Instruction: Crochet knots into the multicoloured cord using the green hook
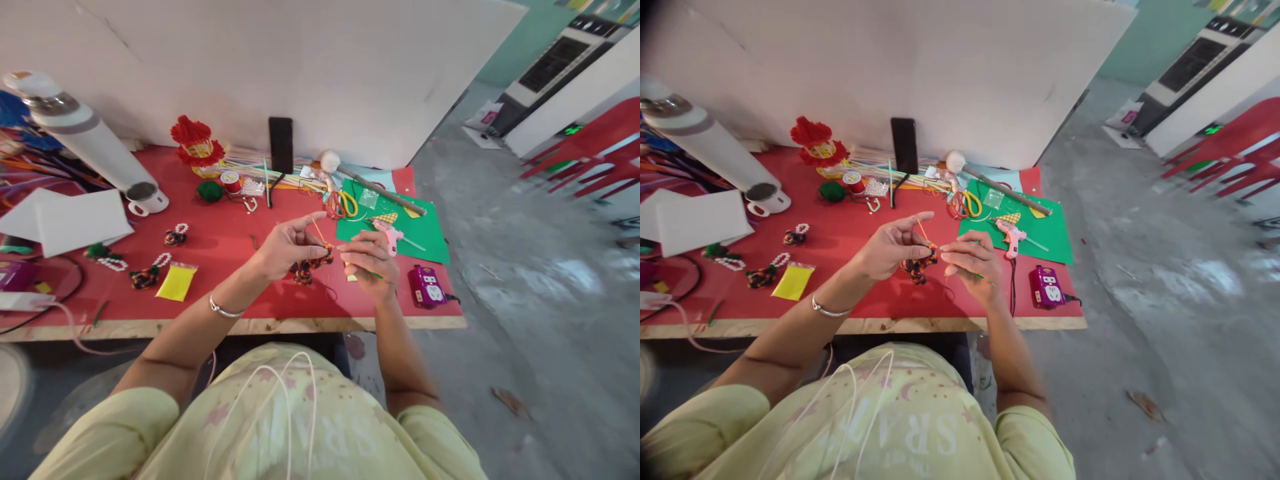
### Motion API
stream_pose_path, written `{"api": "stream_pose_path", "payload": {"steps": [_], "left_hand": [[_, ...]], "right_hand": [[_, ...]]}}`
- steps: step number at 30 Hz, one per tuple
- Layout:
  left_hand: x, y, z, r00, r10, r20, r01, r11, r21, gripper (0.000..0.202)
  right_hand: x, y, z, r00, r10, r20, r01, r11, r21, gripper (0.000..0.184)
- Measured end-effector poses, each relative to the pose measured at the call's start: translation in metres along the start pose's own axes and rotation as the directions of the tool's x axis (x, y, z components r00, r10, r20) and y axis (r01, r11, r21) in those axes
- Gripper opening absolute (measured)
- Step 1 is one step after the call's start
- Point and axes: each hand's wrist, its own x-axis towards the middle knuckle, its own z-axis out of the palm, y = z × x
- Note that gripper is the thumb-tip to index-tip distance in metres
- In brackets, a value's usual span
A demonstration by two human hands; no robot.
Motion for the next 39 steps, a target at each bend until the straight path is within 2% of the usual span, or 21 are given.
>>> {"api": "stream_pose_path", "payload": {"steps": [6,12,18,21,24,25,26,28,30,32,34,36,39], "left_hand": [[0.0,0.002,-0.004,0.998,-0.041,0.055,0.035,0.994,0.104,0.093],[-0.002,0.008,-0.007,0.99,-0.097,0.1,0.077,0.98,0.185,0.087],[-0.005,0.016,-0.006,0.976,-0.152,0.153,0.128,0.979,0.158,0.077],[-0.006,0.016,-0.005,0.975,-0.157,0.16,0.132,0.979,0.159,0.071],[-0.006,0.01,0.002,0.988,-0.074,0.137,0.05,0.984,0.17,0.076],[-0.006,0.007,0.007,0.993,-0.021,0.117,-0.001,0.983,0.184,0.081],[-0.006,0.003,0.012,0.996,0.042,0.076,-0.057,0.974,0.218,0.086],[-0.006,-0.005,0.023,0.98,0.192,-0.047,-0.169,0.938,0.303,0.088],[-0.006,-0.012,0.031,0.954,0.27,-0.128,-0.22,0.925,0.311,0.085],[-0.005,-0.017,0.033,0.965,0.226,-0.135,-0.197,0.96,0.198,0.084],[-0.004,-0.016,0.03,0.989,0.113,-0.092,-0.111,0.994,0.019,0.085],[-0.004,-0.011,0.022,0.999,0.0,-0.035,-0.005,0.993,-0.12,0.082],[-0.003,-0.001,0.008,0.992,-0.117,0.041,0.123,0.976,-0.183,0.076]], "right_hand": [[0.004,0.0,-0.022,0.994,0.021,0.107,-0.027,0.998,0.057,0.027],[0.014,-0.005,-0.031,0.977,0.064,0.201,-0.095,0.984,0.15,0.024],[0.012,-0.006,-0.032,0.968,0.157,0.194,-0.196,0.959,0.204,0.021],[0.007,-0.005,-0.026,0.965,0.199,0.173,-0.24,0.935,0.26,0.022],[-0.002,-0.008,-0.006,0.967,0.244,0.067,-0.251,0.891,0.378,0.024],[-0.006,-0.011,0.003,0.961,0.274,-0.029,-0.242,0.89,0.387,0.024],[-0.01,-0.014,0.014,0.952,0.287,-0.104,-0.239,0.912,0.334,0.02],[-0.019,-0.021,0.036,0.932,0.256,-0.258,-0.244,0.967,0.077,0.017],[-0.025,-0.025,0.055,0.903,0.167,-0.395,-0.245,0.957,-0.154,0.023],[-0.027,-0.025,0.067,0.861,0.101,-0.499,-0.236,0.947,-0.216,0.02],[-0.026,-0.021,0.071,0.831,0.119,-0.543,-0.222,0.966,-0.129,0.016],[-0.023,-0.015,0.067,0.848,0.191,-0.494,-0.202,0.979,0.03,0.019],[-0.017,-0.006,0.049,0.913,0.225,-0.34,-0.167,0.967,0.191,0.021]]}}
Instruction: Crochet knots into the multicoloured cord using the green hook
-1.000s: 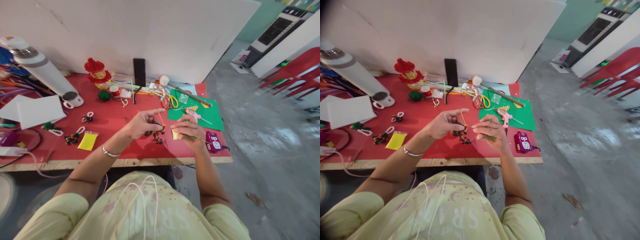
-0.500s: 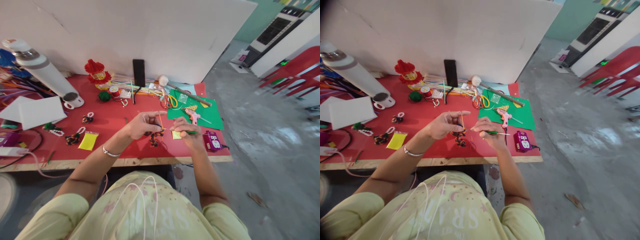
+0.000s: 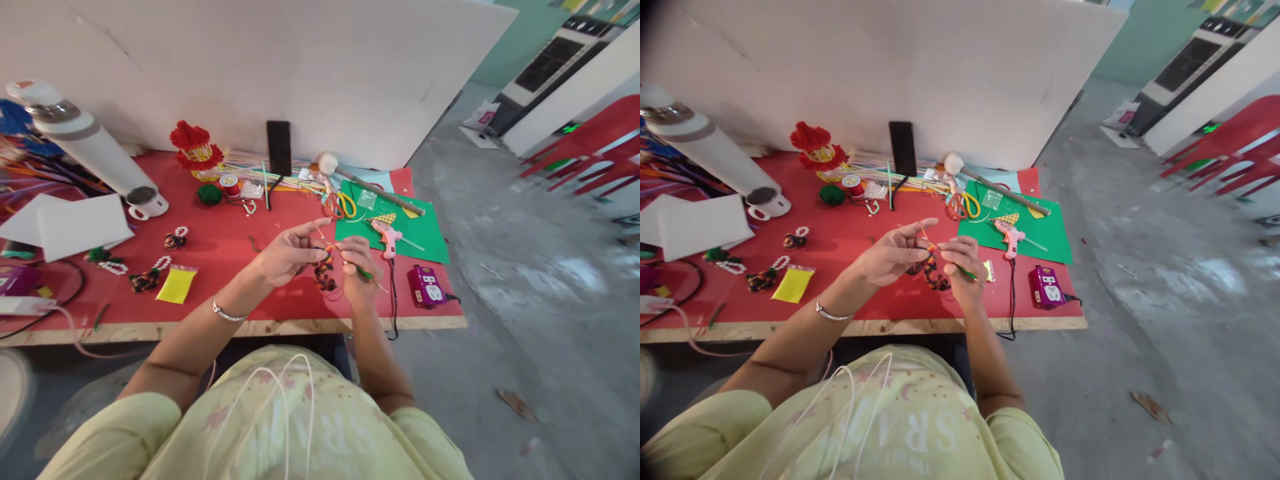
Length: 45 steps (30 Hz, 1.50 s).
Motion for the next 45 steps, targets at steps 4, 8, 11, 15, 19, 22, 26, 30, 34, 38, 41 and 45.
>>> {"api": "stream_pose_path", "payload": {"steps": [4,8,11,15,19,22,26,30,34,38,41,45], "left_hand": [[0.0,0.008,-0.011,0.999,-0.039,0.023,0.039,0.999,0.023,0.073],[0.004,0.009,-0.015,0.999,-0.033,0.041,0.028,0.994,0.101,0.074],[0.005,0.012,-0.015,0.999,-0.023,0.043,0.016,0.989,0.15,0.075],[0.005,0.018,-0.016,0.998,-0.028,0.059,0.015,0.98,0.2,0.072],[0.003,0.025,-0.019,0.992,-0.051,0.118,0.02,0.968,0.25,0.068],[0.003,0.025,-0.02,0.984,-0.088,0.153,0.041,0.957,0.287,0.061],[0.007,0.011,-0.011,0.989,-0.032,0.147,-0.014,0.954,0.3,0.057],[0.011,-0.011,0.005,0.981,0.193,-0.031,-0.173,0.929,0.327,0.068],[0.011,-0.022,0.012,0.945,0.301,-0.127,-0.232,0.891,0.391,0.075],[0.008,-0.022,0.007,0.954,0.284,-0.093,-0.218,0.874,0.433,0.081],[0.005,-0.025,0.003,0.921,0.37,-0.118,-0.246,0.791,0.56,0.079],[0.001,-0.032,0.003,0.875,0.464,-0.138,-0.278,0.716,0.64,0.07]], "right_hand": [[0.019,-0.002,-0.024,0.982,-0.042,0.186,0.049,0.998,-0.036,0.02],[0.033,-0.007,-0.039,0.95,-0.067,0.306,0.091,0.994,-0.064,0.021],[0.039,-0.009,-0.046,0.926,-0.068,0.371,0.105,0.991,-0.082,0.023],[0.047,-0.011,-0.051,0.896,-0.036,0.443,0.083,0.993,-0.087,0.021],[0.057,-0.012,-0.058,0.863,0.013,0.504,0.001,1.0,-0.026,0.022],[0.054,-0.004,-0.06,0.836,0.093,0.54,-0.149,0.987,0.061,0.023],[0.024,0.012,-0.04,0.884,0.227,0.409,-0.328,0.924,0.195,0.041],[-0.011,0.012,-0.004,0.964,0.262,0.05,-0.266,0.956,0.122,0.033],[-0.021,0.001,0.009,0.977,0.153,-0.149,-0.155,0.988,-0.004,0.013],[-0.013,-0.001,0.002,0.995,0.102,0.003,-0.102,0.994,0.038,0.014],[-0.008,-0.002,-0.002,0.994,0.1,0.04,-0.095,0.989,-0.111,0.013],[-0.011,-0.006,0.005,0.997,0.071,-0.031,-0.076,0.971,-0.225,0.017]]}}
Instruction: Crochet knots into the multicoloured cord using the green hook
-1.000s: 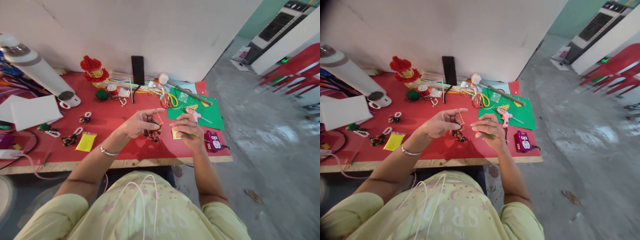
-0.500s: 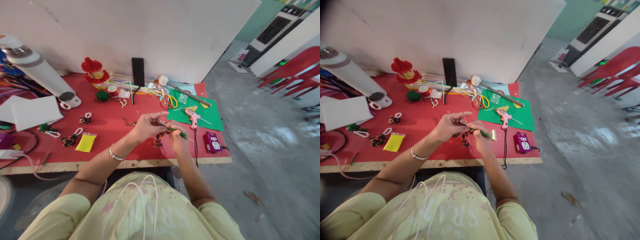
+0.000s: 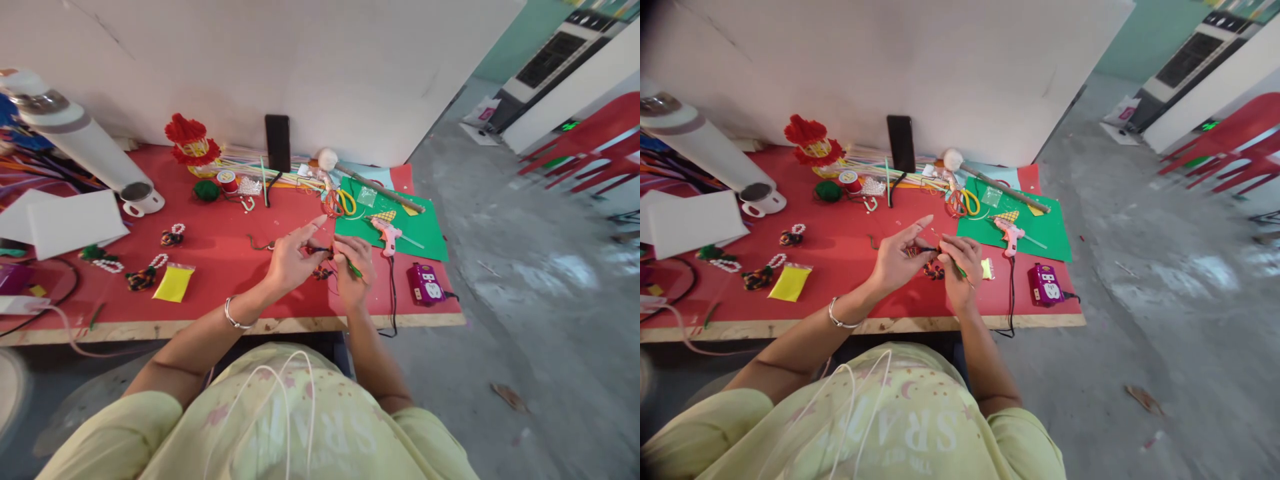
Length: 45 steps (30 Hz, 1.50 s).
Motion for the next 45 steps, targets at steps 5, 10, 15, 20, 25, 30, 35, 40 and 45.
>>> {"api": "stream_pose_path", "payload": {"steps": [5,10,15,20,25,30,35,40,45], "left_hand": [[0.003,0.002,0.001,0.98,-0.14,0.139,0.177,0.935,-0.308,0.083],[0.012,0.005,-0.02,0.899,-0.276,0.34,0.397,0.842,-0.365,0.082],[0.017,0.016,-0.038,0.857,-0.322,0.403,0.418,0.89,-0.179,0.082],[0.018,0.02,-0.037,0.858,-0.308,0.411,0.362,0.93,-0.06,0.077],[0.019,0.016,-0.034,0.899,-0.264,0.35,0.274,0.961,0.021,0.073],[0.019,0.017,-0.031,0.953,-0.221,0.208,0.213,0.975,0.062,0.074],[0.019,0.016,-0.026,0.972,-0.219,0.086,0.224,0.973,-0.047,0.076],[0.019,0.011,-0.022,0.893,-0.336,0.299,0.431,0.832,-0.35,0.068],[0.025,0.016,-0.035,0.876,-0.324,0.356,0.43,0.859,-0.279,0.066]], "right_hand": [[-0.012,-0.003,0.016,0.981,0.071,-0.179,-0.056,0.994,0.089,0.016],[-0.003,0.014,0.011,0.954,0.298,0.04,-0.293,0.891,0.348,0.042],[0.031,0.033,-0.024,0.897,0.161,0.411,-0.345,0.836,0.426,0.024],[0.063,0.032,-0.046,0.765,0.025,0.644,-0.349,0.856,0.382,0.017],[0.079,0.023,-0.052,0.69,-0.047,0.722,-0.283,0.901,0.33,0.013],[0.082,0.013,-0.049,0.737,-0.104,0.667,-0.077,0.969,0.235,0.012],[0.048,0.0,-0.036,0.826,-0.279,0.491,0.366,0.926,-0.09,0.022],[0.005,-0.003,-0.017,0.878,-0.453,0.151,0.477,0.815,-0.328,0.031],[0.025,-0.004,-0.031,0.886,-0.318,0.336,0.368,0.925,-0.093,0.022]]}}
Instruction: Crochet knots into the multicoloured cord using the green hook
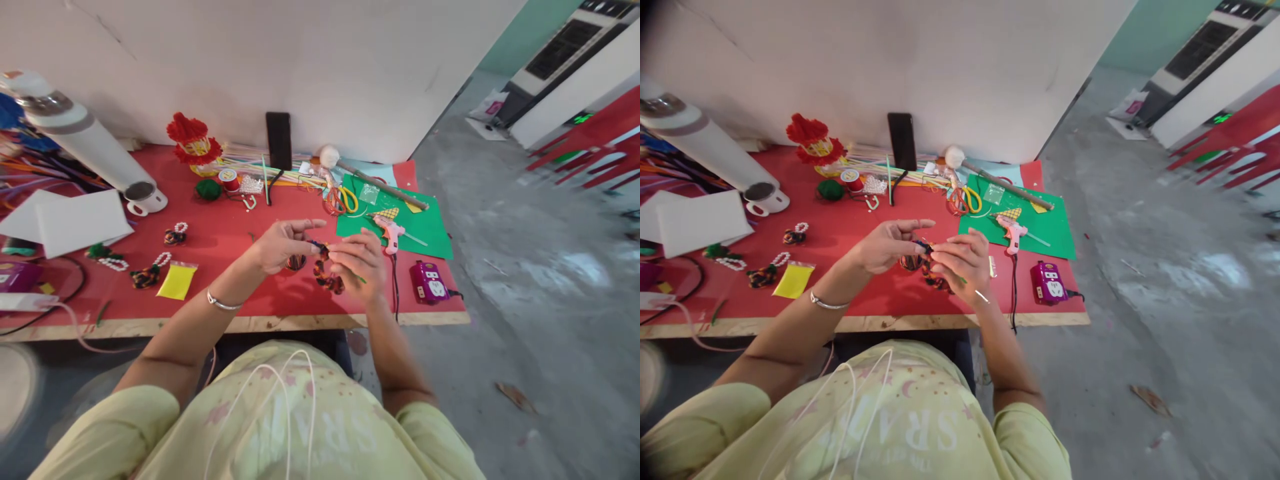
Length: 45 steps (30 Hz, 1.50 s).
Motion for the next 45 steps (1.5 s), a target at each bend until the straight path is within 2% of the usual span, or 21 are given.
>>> {"api": "stream_pose_path", "payload": {"steps": [2,4,6,8,10,11,15,19,21,23,26,29,31,33,35,39,45], "left_hand": [[-0.001,0.006,-0.005,0.998,0.053,-0.042,-0.046,0.988,0.15,0.069],[-0.002,0.009,-0.008,0.997,0.071,-0.024,-0.061,0.959,0.278,0.069],[-0.003,0.01,-0.007,0.997,0.056,0.048,-0.068,0.944,0.323,0.066],[-0.003,0.009,-0.002,0.992,0.034,0.125,-0.069,0.955,0.29,0.065],[-0.002,0.007,0.004,0.989,0.04,0.143,-0.073,0.97,0.231,0.066],[-0.001,0.005,0.006,0.99,0.052,0.128,-0.078,0.975,0.206,0.068],[0.001,-0.001,0.009,0.995,0.085,0.061,-0.095,0.979,0.179,0.073],[0.002,-0.003,0.006,0.995,0.081,0.058,-0.091,0.979,0.182,0.077],[0.003,-0.005,0.008,0.99,0.14,-0.005,-0.137,0.971,0.194,0.074],[0.005,-0.011,0.015,0.973,0.212,-0.087,-0.193,0.964,0.184,0.07],[0.007,-0.022,0.028,0.959,0.231,-0.163,-0.221,0.972,0.077,0.068],[0.007,-0.027,0.034,0.983,0.135,-0.125,-0.149,0.983,-0.106,0.067],[0.005,-0.024,0.03,0.993,0.083,-0.089,-0.097,0.982,-0.16,0.065],[0.003,-0.018,0.021,0.996,0.058,-0.067,-0.067,0.988,-0.137,0.064],[0.001,-0.012,0.013,0.997,0.054,-0.055,-0.058,0.995,-0.085,0.065],[0.0,-0.008,0.005,0.997,0.074,-0.027,-0.074,0.997,-0.007,0.065],[-0.001,-0.006,0.003,0.995,0.095,0.013,-0.096,0.992,0.082,0.061]], "right_hand": [[0.014,0.004,-0.019,0.985,0.045,0.168,-0.062,0.993,0.098,0.017],[0.026,0.009,-0.034,0.95,0.102,0.294,-0.175,0.956,0.235,0.014],[0.03,0.013,-0.039,0.907,0.184,0.378,-0.339,0.852,0.399,0.013],[0.024,0.017,-0.031,0.873,0.273,0.405,-0.473,0.676,0.564,0.019],[0.012,0.018,-0.015,0.871,0.375,0.316,-0.48,0.517,0.709,0.023],[0.006,0.018,-0.005,0.866,0.437,0.243,-0.457,0.497,0.738,0.021],[-0.012,0.009,0.02,0.87,0.487,0.076,-0.423,0.66,0.62,0.019],[-0.014,0.004,0.021,0.866,0.499,0.002,-0.411,0.71,0.572,0.019],[-0.015,0.003,0.02,0.881,0.471,-0.035,-0.39,0.768,0.509,0.019],[-0.02,0.001,0.025,0.897,0.431,-0.099,-0.374,0.859,0.349,0.017],[-0.032,-0.004,0.04,0.897,0.351,-0.269,-0.34,0.936,0.089,0.02],[-0.039,-0.003,0.049,0.865,0.279,-0.417,-0.276,0.959,0.068,0.022],[-0.036,0.003,0.043,0.887,0.257,-0.383,-0.222,0.966,0.134,0.02],[-0.028,0.011,0.028,0.948,0.221,-0.228,-0.183,0.967,0.176,0.022],[-0.019,0.019,0.008,0.98,0.175,-0.091,-0.158,0.973,0.17,0.022],[-0.005,0.027,-0.021,0.994,0.098,0.042,-0.103,0.983,0.154,0.021],[0.003,0.021,-0.036,0.989,0.092,0.118,-0.112,0.978,0.173,0.027]]}}
